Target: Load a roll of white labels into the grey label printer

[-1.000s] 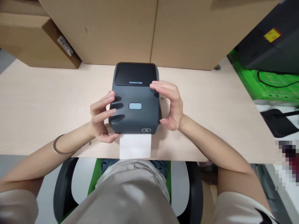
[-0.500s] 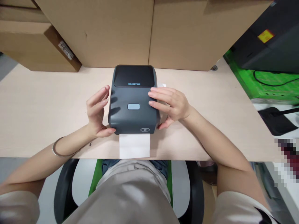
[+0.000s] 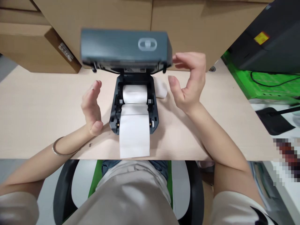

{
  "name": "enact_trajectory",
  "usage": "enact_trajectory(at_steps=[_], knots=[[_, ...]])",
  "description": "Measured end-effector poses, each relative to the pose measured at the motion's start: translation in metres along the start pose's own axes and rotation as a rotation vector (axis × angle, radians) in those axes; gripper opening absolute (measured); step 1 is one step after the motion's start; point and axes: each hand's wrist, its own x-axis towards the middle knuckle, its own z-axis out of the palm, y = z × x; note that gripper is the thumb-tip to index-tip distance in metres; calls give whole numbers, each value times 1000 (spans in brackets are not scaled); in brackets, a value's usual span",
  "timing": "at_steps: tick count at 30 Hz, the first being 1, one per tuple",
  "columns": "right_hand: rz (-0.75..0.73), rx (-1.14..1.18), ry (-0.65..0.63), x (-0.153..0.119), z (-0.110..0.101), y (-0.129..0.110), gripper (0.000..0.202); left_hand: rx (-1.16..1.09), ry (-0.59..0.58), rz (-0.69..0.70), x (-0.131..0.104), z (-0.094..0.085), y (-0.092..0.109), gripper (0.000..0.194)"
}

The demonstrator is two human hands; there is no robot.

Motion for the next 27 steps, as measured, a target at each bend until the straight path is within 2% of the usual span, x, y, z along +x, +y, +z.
enact_trajectory(at_steps=[2,4,9,12,14,17,20,23,27], knots=[[92,-30,40,-4,4,0,40,0,125,96,2,1,0,86],[95,-10,28,-11,7,5,34,24,167,133,3,2,1,79],[-19,57,-119,-21,10,16,35,112,116,95,2,0,5,73],[-120,53,-172,-14,5,12,53,120,102,99,0,-1,8,70],[-115,42,-235,-7,1,7,59,109,64,109,-1,-2,9,70],[-24,16,-289,-1,-3,2,47,97,-31,108,1,-5,11,74],[173,6,-243,3,1,6,46,86,-133,72,3,-7,15,71],[411,119,-211,14,13,13,47,58,-197,29,4,-7,19,67],[604,297,-114,37,29,11,49,0,-225,-50,1,-6,17,62]])
